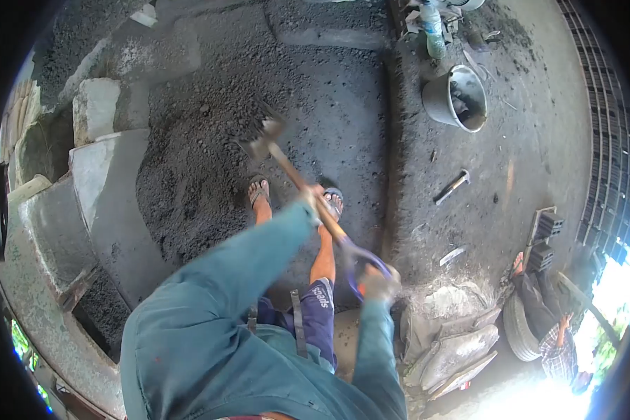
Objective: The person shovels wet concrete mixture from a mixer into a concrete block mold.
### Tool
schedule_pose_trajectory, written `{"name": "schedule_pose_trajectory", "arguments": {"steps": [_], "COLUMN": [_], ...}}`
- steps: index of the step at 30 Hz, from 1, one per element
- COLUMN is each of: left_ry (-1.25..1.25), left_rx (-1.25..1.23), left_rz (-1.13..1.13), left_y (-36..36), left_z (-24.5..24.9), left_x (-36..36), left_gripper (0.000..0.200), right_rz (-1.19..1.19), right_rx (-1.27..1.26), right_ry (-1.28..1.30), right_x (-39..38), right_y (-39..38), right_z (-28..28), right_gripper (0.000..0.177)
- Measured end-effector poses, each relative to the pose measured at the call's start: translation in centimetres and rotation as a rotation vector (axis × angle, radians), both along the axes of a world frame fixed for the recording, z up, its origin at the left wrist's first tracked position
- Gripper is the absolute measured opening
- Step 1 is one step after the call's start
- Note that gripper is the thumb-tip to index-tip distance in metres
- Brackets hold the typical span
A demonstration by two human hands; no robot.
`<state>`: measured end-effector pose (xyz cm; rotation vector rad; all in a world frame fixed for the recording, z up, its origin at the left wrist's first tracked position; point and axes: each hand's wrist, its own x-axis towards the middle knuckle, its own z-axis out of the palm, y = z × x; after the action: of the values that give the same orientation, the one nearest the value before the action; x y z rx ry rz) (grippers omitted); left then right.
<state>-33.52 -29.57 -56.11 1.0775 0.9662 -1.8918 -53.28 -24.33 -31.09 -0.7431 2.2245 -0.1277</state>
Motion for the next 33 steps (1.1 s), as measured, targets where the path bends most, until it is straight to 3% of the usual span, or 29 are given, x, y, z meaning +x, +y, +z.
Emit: {"name": "schedule_pose_trajectory", "arguments": {"steps": [1,2,3,4,6,8,10,12,13,14,15,16,18,19,20,22,24,26,27,30,31,33], "left_ry": [0.012,-0.045,-0.158,-0.294,-0.430,-0.345,-0.354,-0.208,-0.201,-0.149,-0.163,-0.055,-0.172,-0.169,-0.344,-0.367,-0.427,-0.288,-0.172,-0.126,-0.139,-0.170], "left_rx": [0.152,0.030,0.145,0.037,-0.019,0.053,0.106,-0.022,0.065,0.122,-0.074,-0.127,-0.123,-0.123,0.066,0.347,0.439,0.410,0.271,-0.119,-0.328,-0.552], "left_rz": [0.127,0.136,0.060,0.100,0.187,0.258,0.365,0.463,0.569,0.548,0.488,0.412,0.565,0.682,0.501,0.436,0.356,0.361,0.362,0.399,0.414,0.430], "left_y": [-0.4,-1.1,-2.7,-3.1,-3.3,-3.1,-1.8,2.3,4.3,6.0,7.8,10.3,13.6,18.6,19.4,21.8,22.9,21.2,20.9,15.3,13.2,8.1], "left_z": [-3.1,-2.4,-3.5,-1.8,-1.3,0.9,6.1,8.3,9.3,13.6,18.7,19.9,21.0,14.3,15.7,13.5,12.3,16.6,17.3,26.7,29.9,35.8], "left_x": [5.7,10.8,14.2,16.1,17.4,17.8,16.9,16.4,15.9,15.8,15.8,16.7,17.9,20.0,20.8,18.4,16.1,14.9,14.7,15.3,15.9,17.9], "left_gripper": [0.020,0.020,0.024,0.023,0.025,0.024,0.025,0.022,0.021,0.025,0.032,0.036,0.050,0.054,0.056,0.049,0.040,0.036,0.033,0.022,0.021,0.025], "right_rz": [-0.199,-0.090,0.228,0.274,0.038,-0.200,-0.150,-0.244,-0.260,-0.207,-0.207,-0.241,-0.275,-0.223,-0.175,-0.214,-0.224,-0.283,-0.325,-0.442,-0.599,-0.560], "right_rx": [-0.056,-0.198,-0.255,-0.372,-0.367,-0.321,-0.186,-0.124,-0.106,-0.102,-0.087,-0.049,-0.029,-0.010,0.015,0.047,0.038,-0.002,-0.028,-0.104,-0.160,-0.196], "right_ry": [-0.229,-0.189,-0.066,-0.062,-0.413,-0.719,-0.678,-0.904,-0.917,-0.883,-0.885,-0.914,-0.844,-0.804,-0.755,-0.692,-0.631,-0.616,-0.579,-0.640,-0.628,-0.686], "right_x": [3.2,4.4,9.3,11.8,9.8,8.3,5.5,3.2,2.6,1.5,0.2,-1.1,-3.5,-4.5,-5.7,-7.2,-8.7,-10.9,-12.9,-14.9,-17.1,-14.3], "right_y": [0.0,1.7,-0.7,-2.0,-2.4,-4.1,-4.6,-4.2,-3.6,-2.4,-0.9,0.6,3.3,4.5,5.9,8.1,9.0,10.1,11.1,11.7,12.9,12.3], "right_z": [-3.1,-9.4,-6.1,-5.4,-10.6,-10.5,-10.2,-6.9,-4.8,-3.0,-1.7,0.0,3.7,5.3,6.7,8.3,10.5,11.3,10.0,8.7,4.4,4.2], "right_gripper": [0.015,0.019,0.022,0.020,0.022,0.021,0.026,0.027,0.027,0.026,0.025,0.023,0.020,0.020,0.021,0.023,0.025,0.026,0.026,0.025,0.024,0.011]}}
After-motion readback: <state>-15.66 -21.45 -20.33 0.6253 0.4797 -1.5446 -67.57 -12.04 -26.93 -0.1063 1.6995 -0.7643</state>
